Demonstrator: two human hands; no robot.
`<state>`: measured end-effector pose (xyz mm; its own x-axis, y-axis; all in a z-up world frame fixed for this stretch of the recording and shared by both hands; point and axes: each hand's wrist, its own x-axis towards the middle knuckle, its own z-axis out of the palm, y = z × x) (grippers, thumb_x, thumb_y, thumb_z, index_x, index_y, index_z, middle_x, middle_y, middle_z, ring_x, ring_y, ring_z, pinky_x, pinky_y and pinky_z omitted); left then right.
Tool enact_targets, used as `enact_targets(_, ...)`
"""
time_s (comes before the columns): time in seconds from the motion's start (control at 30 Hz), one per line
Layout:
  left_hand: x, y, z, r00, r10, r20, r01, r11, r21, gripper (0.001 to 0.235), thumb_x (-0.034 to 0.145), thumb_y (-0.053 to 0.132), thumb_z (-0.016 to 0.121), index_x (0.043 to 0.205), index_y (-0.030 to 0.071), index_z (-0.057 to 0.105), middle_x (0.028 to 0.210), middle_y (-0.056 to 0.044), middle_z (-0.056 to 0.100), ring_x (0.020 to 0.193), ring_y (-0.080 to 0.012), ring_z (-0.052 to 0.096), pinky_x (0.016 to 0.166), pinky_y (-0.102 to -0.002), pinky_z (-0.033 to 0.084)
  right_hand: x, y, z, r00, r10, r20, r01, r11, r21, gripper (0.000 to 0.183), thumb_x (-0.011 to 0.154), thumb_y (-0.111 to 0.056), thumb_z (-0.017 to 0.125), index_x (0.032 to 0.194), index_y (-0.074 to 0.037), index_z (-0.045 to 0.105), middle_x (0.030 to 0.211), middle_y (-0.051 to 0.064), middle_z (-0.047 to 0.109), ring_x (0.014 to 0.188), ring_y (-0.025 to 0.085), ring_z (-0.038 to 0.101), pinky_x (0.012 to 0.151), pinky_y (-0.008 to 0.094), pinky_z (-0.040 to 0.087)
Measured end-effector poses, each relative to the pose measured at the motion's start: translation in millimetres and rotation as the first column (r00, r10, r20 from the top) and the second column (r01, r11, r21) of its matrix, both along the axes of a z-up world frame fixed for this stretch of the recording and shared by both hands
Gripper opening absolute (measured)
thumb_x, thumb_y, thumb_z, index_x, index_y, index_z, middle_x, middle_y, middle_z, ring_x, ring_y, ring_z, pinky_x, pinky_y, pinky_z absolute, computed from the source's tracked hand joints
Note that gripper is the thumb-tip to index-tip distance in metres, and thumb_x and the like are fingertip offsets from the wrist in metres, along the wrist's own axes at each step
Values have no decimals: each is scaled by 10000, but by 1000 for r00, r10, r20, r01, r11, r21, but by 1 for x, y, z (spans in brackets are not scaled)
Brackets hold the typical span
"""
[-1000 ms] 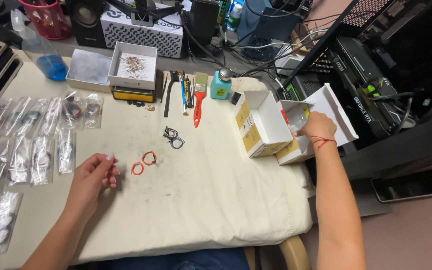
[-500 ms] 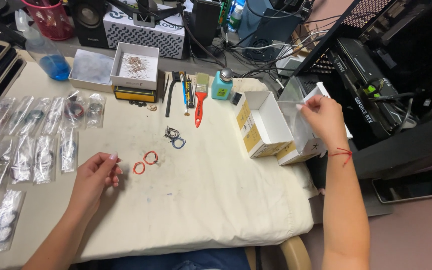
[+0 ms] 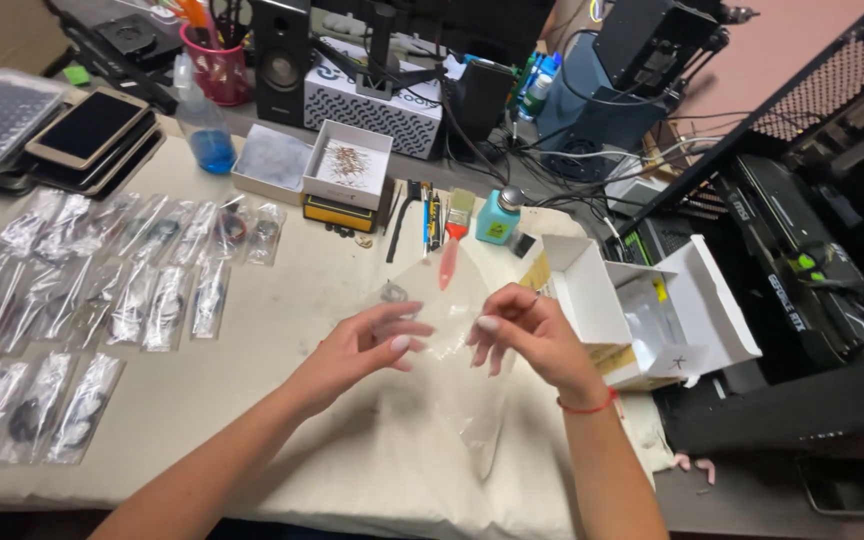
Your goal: The person places small keychains into clear plastic bags on a cluttered workbench. They handle each keychain individually, insert it into a bag, and set the sealed bag aside. The process is repeated for several keychains.
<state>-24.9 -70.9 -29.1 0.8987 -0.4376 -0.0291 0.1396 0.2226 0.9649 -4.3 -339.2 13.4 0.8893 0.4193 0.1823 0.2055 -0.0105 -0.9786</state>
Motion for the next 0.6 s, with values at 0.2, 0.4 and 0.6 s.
enact_targets(0.2, 14, 13, 24, 994, 62, 92, -58, 997, -50, 483, 989, 368, 581, 1181, -46, 741, 1066, -230, 788, 1041, -314, 743, 912, -466, 599, 20, 26, -35, 996, 28, -83, -26, 999, 33, 108, 958, -22, 659, 1013, 52, 603, 746, 254, 712, 439, 246, 683, 345, 296, 553)
enact_targets(0.4, 36, 29, 4, 934, 356, 10, -356, 934, -16, 261, 896, 228, 771, 1016, -1, 806, 864, -145, 795, 833, -186, 724, 849, -350, 607, 25, 23, -60, 937, 213, -278, -245, 966, -85, 396, 793, -50, 829, 1140, 58, 673, 745, 209, 744, 537, 195, 693, 476, 278, 559)
enact_targets(0.6, 52, 43, -7, 849, 527, 31, -527, 850, -17, 217, 765, 122, 897, 915, 7, 789, 728, -129, 752, 689, -139, 678, 730, -277, 573, 25, 19, -70, 882, 300, -365, -420, 851, -317, 308, 719, -128, 927, 991, -30, 821, 767, 110, 755, 682, 140, 616, 670, 278, 502)
